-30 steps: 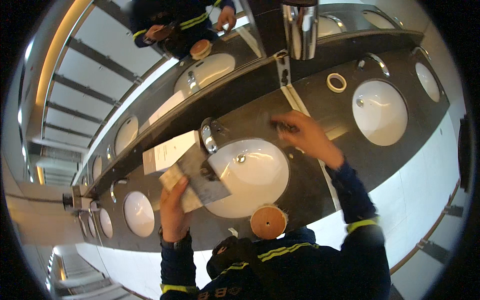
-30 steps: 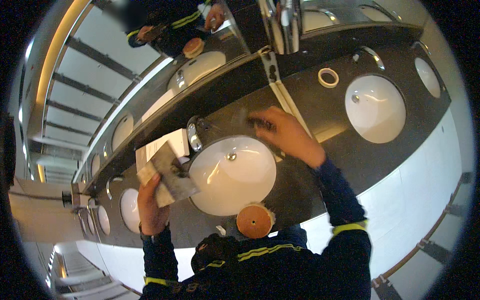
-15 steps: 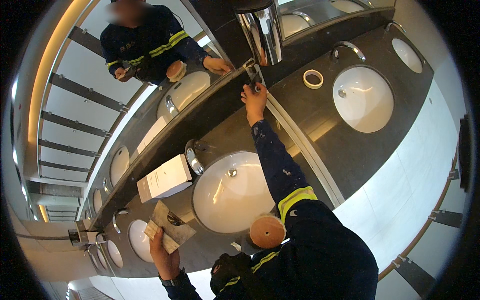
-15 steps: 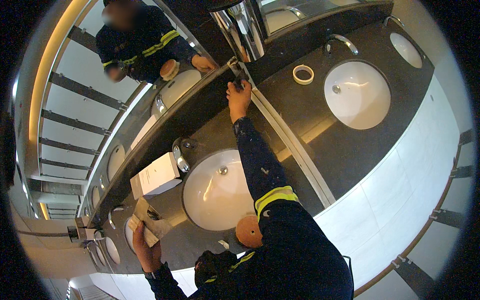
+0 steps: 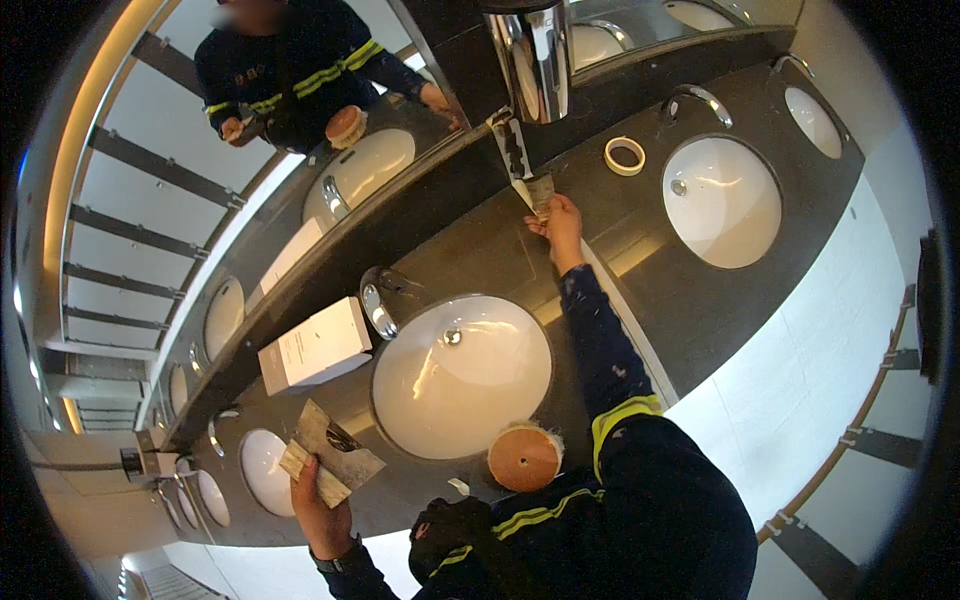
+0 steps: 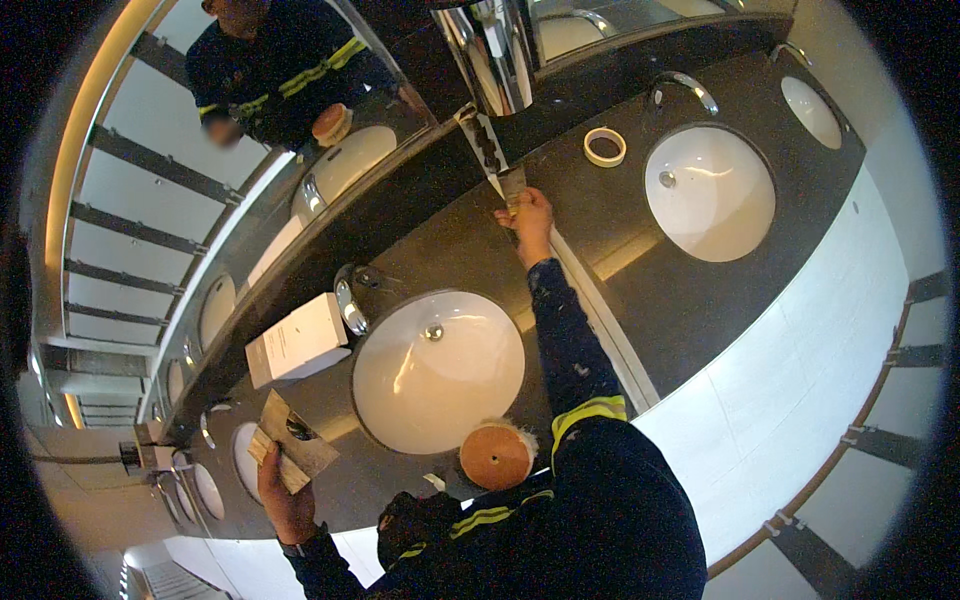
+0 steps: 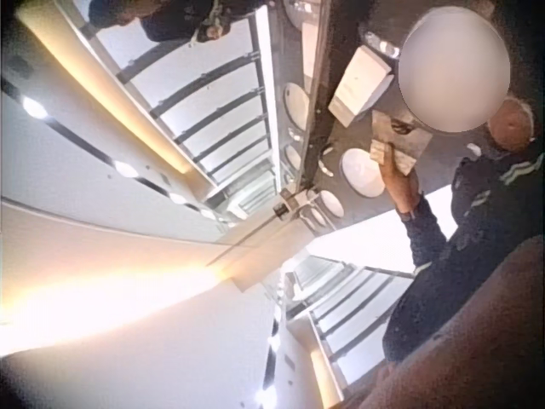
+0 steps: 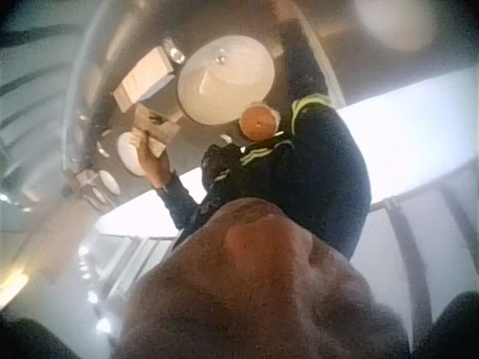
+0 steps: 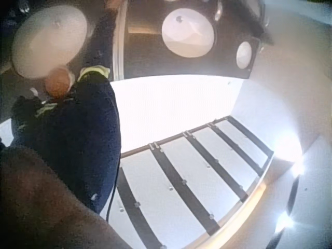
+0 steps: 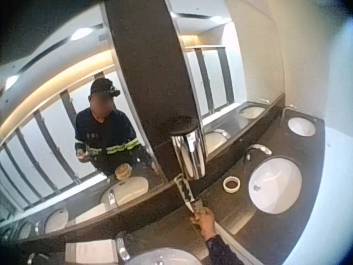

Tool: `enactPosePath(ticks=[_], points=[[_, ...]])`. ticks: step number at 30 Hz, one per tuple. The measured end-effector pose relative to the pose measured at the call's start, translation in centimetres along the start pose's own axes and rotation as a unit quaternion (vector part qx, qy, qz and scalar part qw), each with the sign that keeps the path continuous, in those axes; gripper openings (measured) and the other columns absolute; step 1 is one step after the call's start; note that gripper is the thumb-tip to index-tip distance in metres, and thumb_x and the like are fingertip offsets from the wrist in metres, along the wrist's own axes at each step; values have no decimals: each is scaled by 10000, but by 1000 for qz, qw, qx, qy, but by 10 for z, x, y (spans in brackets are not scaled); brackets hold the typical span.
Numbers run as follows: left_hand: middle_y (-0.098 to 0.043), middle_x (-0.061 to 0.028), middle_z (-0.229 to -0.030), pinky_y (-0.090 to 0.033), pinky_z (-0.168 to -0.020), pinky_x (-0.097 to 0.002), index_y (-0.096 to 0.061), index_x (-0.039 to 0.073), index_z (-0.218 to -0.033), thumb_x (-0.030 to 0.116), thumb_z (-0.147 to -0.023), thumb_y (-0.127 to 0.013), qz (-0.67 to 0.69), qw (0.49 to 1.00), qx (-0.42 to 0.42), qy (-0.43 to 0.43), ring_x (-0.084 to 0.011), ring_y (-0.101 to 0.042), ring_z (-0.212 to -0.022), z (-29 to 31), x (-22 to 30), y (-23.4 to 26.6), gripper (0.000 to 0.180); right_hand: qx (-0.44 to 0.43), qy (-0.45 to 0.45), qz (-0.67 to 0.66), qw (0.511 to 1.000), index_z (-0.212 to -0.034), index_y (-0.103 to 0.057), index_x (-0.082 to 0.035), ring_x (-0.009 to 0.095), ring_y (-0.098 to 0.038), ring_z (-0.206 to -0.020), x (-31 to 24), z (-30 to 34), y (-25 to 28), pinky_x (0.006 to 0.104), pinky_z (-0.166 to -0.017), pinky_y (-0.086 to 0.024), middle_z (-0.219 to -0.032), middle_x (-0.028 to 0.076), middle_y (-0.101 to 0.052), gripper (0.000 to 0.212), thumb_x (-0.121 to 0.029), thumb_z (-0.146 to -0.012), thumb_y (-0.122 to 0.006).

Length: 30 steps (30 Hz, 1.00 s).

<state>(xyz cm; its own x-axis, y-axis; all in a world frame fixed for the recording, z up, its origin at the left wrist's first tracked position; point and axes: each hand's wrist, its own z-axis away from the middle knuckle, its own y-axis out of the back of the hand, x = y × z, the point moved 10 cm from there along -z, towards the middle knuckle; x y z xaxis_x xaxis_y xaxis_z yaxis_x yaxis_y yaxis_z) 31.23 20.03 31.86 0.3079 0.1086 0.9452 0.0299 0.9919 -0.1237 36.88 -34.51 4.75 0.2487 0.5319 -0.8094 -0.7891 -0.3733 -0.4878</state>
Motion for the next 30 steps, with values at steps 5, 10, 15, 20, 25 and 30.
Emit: enactPosePath(ticks=[5, 10, 15, 20, 25, 30], points=[[-580, -105, -1218, -479, -960, -362, -461, 3, -1326, 227, -961, -575, 24, 999, 20, 34, -221, -592, -1105, -1, -24, 8, 443, -53, -43, 128, 989, -1151, -590, 32, 237, -713, -678, 16, -47, 23, 277, -530, -534, -956, 159, -680, 271, -153, -963, -529], [-576, -112, -1229, -483, -965, -375, -448, 1, -1340, 218, -963, -572, 8, 999, 27, 24, -230, -588, -1120, 5, -22, 9, 452, -48, -10, 170, 984, -1031, -635, 53, 229, -717, -687, 14, -63, 12, 295, -511, -521, -835, 151, -693, 205, -106, -930, -556], [-578, -124, -1241, -492, -964, -399, -440, -4, -1345, 212, -967, -566, 11, 999, 39, 28, -244, -594, -1124, 10, -19, 15, 454, -44, 0, 179, 983, -1012, -619, 87, 242, -704, -662, 10, -74, 3, 311, -498, -520, -786, 167, -685, 183, -47, -902, -560], [-583, -131, -1237, -495, -958, -403, -439, -13, -1343, 206, -970, -561, 13, 998, 53, 25, -250, -603, -1112, 12, -22, 23, 449, -47, -14, 168, 985, -1003, -596, 93, 246, -682, -628, 14, -81, -2, 321, -497, -527, -776, 173, -672, 169, -31, -897, -554], [-582, -138, -1237, -493, -960, -402, -440, -16, -1342, 198, -972, -556, 24, 998, 56, 27, -253, -601, -1114, 13, -22, 25, 443, -56, -17, 134, 989, -957, -577, 91, 266, -679, -645, 22, -88, -4, 350, -521, -538, -751, 175, -646, 133, -22, -889, -560], [-579, -142, -1269, -481, -992, -424, -460, -10, -1341, 209, -948, -591, 26, 998, 56, 26, -270, -584, -1161, 13, -21, 29, 469, -43, -6, 135, 990, -909, -565, 79, 296, -678, -669, 23, -92, -4, 401, -560, -552, -795, 196, -652, 108, -25, -887, -556]])
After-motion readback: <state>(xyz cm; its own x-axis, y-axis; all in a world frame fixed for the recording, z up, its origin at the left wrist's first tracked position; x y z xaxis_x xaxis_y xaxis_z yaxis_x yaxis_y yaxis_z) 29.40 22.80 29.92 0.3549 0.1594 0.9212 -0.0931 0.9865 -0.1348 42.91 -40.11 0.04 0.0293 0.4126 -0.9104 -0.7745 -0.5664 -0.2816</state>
